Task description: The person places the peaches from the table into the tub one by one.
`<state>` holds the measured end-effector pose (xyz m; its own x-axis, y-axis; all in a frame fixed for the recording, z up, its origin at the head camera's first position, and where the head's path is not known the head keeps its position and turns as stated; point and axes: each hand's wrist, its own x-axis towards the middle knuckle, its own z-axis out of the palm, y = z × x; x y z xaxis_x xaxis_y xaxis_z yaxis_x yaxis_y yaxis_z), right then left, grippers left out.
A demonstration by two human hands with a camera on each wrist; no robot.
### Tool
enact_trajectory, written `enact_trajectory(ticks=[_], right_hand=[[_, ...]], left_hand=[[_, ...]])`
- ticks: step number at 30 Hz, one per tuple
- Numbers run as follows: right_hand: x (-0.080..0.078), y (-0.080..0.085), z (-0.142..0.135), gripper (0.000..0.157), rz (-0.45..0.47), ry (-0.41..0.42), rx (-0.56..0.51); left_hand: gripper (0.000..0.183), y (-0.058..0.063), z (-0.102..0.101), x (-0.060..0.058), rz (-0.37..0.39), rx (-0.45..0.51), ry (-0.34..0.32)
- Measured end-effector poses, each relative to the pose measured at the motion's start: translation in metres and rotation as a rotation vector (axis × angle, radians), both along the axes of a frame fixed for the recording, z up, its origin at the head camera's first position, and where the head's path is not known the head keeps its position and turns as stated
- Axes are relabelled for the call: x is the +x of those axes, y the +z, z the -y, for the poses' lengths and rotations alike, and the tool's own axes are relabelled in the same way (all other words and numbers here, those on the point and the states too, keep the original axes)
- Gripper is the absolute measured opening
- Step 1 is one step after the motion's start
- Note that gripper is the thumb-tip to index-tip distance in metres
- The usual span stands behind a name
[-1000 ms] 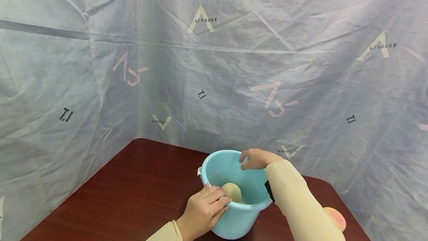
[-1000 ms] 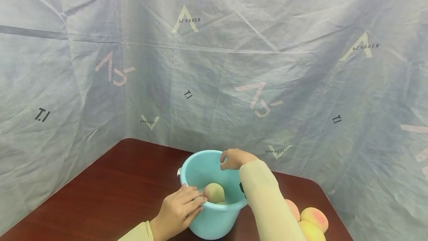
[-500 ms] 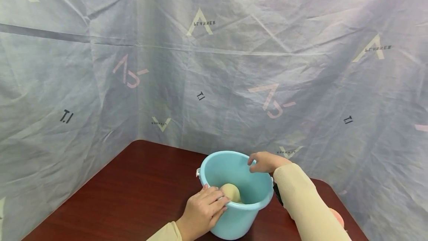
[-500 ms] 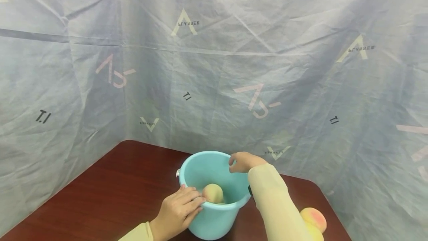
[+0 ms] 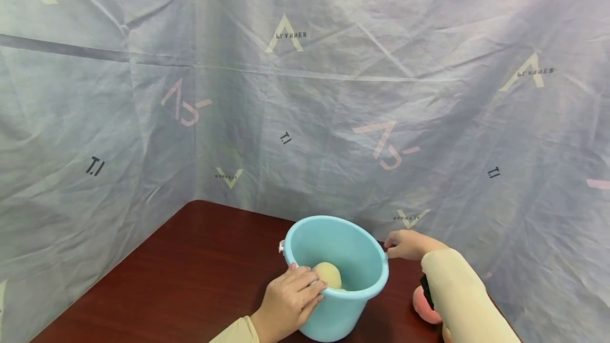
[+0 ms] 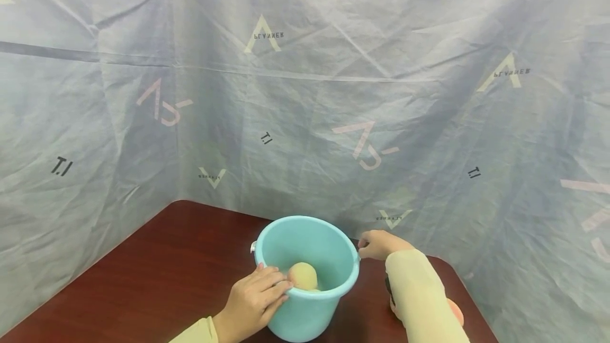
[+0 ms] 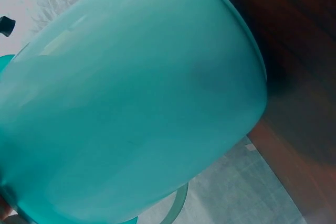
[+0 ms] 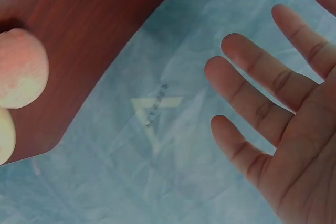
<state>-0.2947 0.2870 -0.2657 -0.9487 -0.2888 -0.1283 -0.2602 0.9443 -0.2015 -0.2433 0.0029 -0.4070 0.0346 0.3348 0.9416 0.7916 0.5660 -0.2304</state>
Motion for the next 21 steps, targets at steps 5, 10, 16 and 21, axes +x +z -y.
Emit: enact_trajectory(ticks=[5, 10, 16, 21], right_hand=[[0.005, -0.006, -0.019, 0.026, 0.015, -0.031, 0.021], [0.008, -0.019, -0.032, 0.025, 0.064, -0.069, -0.026], [0.010, -0.042, -0.034, 0.020, 0.138, -0.073, -0.064], [0.013, -0.065, -0.031, 0.018, 0.145, -0.052, -0.083]], left_hand=[[0.029, -0.001, -0.001, 0.001, 0.001, 0.009, 0.008], [0.029, -0.001, 0.000, 0.000, -0.008, 0.007, 0.022], [0.029, -0.003, 0.000, -0.001, -0.007, 0.013, 0.016], [0.028, -0.002, -0.001, -0.001, -0.015, 0.014, 0.010]])
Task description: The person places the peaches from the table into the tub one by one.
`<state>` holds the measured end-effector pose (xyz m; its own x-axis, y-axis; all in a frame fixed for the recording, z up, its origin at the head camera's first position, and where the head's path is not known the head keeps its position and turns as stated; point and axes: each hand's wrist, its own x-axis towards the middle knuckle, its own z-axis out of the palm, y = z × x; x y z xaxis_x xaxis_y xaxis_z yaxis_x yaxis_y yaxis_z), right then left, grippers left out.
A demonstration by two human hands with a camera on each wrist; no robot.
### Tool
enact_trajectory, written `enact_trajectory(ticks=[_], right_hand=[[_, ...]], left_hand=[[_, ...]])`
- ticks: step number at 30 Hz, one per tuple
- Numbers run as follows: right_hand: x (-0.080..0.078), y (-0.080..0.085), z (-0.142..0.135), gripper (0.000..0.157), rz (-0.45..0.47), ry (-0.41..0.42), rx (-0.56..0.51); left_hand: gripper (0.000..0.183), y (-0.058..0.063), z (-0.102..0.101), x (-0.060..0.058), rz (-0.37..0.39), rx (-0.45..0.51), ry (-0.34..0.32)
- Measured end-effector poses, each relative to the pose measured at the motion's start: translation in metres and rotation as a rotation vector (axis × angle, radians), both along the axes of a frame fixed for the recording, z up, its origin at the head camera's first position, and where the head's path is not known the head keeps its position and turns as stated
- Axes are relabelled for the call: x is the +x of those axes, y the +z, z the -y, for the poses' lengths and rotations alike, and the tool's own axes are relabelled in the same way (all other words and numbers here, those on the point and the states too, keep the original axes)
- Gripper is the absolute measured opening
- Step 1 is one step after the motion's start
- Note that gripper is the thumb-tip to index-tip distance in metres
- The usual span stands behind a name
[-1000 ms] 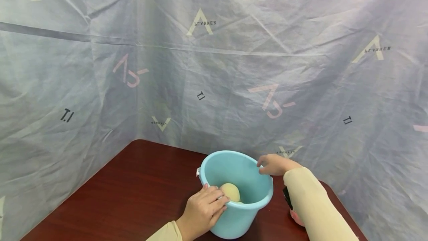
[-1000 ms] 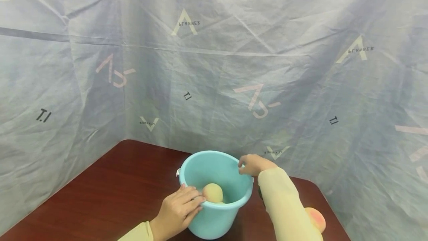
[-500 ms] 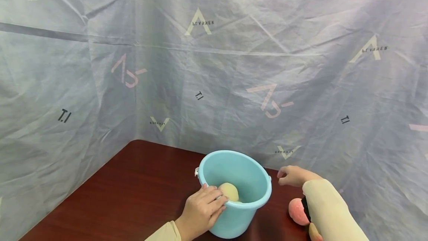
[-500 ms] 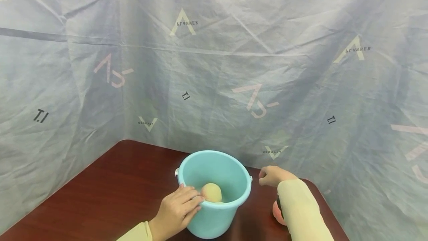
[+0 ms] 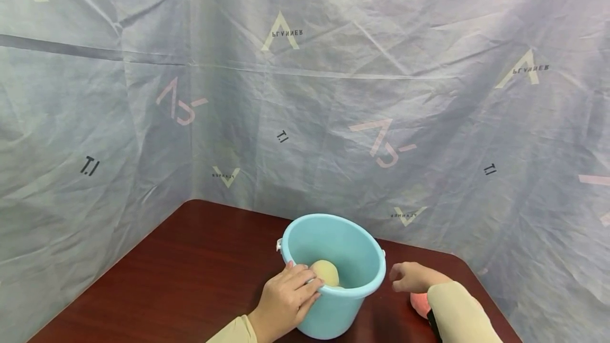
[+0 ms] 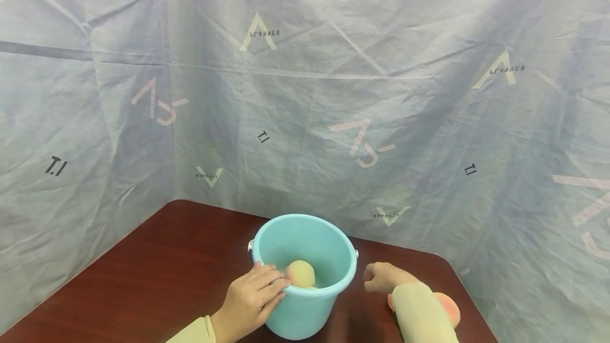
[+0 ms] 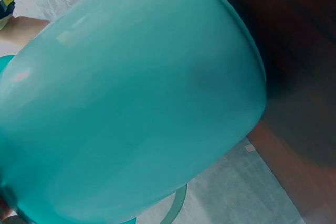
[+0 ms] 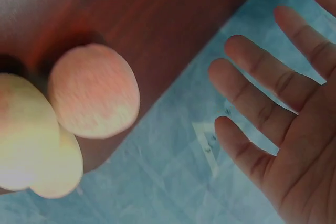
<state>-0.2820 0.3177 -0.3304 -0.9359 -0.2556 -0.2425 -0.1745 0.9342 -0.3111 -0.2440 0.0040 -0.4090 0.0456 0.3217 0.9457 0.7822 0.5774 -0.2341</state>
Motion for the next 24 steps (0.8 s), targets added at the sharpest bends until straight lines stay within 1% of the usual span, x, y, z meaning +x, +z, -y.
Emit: enact_trajectory(ticks=[4, 8, 11, 13, 17, 20, 24], right_hand=[[0.000, -0.017, 0.004, 0.021, 0.001, 0.021, -0.066], [0.000, -0.037, 0.002, 0.025, 0.000, 0.114, -0.163], [0.001, -0.052, 0.001, 0.025, -0.033, 0.163, -0.182], [0.002, -0.059, 0.000, 0.023, -0.064, 0.167, -0.185], [0.003, -0.068, -0.001, 0.022, -0.099, 0.172, -0.206], [0.005, -0.072, -0.002, 0.023, -0.121, 0.188, -0.197], [0.009, -0.073, -0.002, 0.025, -0.216, 0.222, -0.138]], left_hand=[[0.029, 0.001, 0.001, 0.000, 0.001, 0.002, 0.003], [0.030, 0.002, 0.001, 0.000, 0.001, 0.000, 0.004], [0.030, 0.003, 0.001, 0.000, 0.001, -0.006, 0.002], [0.030, 0.003, 0.000, 0.000, 0.000, -0.009, 0.000], [0.029, 0.003, -0.001, -0.001, 0.001, -0.012, 0.000], [0.029, 0.002, -0.002, -0.001, -0.005, -0.019, 0.004], [0.030, 0.001, 0.000, 0.000, -0.005, -0.024, 0.014]])
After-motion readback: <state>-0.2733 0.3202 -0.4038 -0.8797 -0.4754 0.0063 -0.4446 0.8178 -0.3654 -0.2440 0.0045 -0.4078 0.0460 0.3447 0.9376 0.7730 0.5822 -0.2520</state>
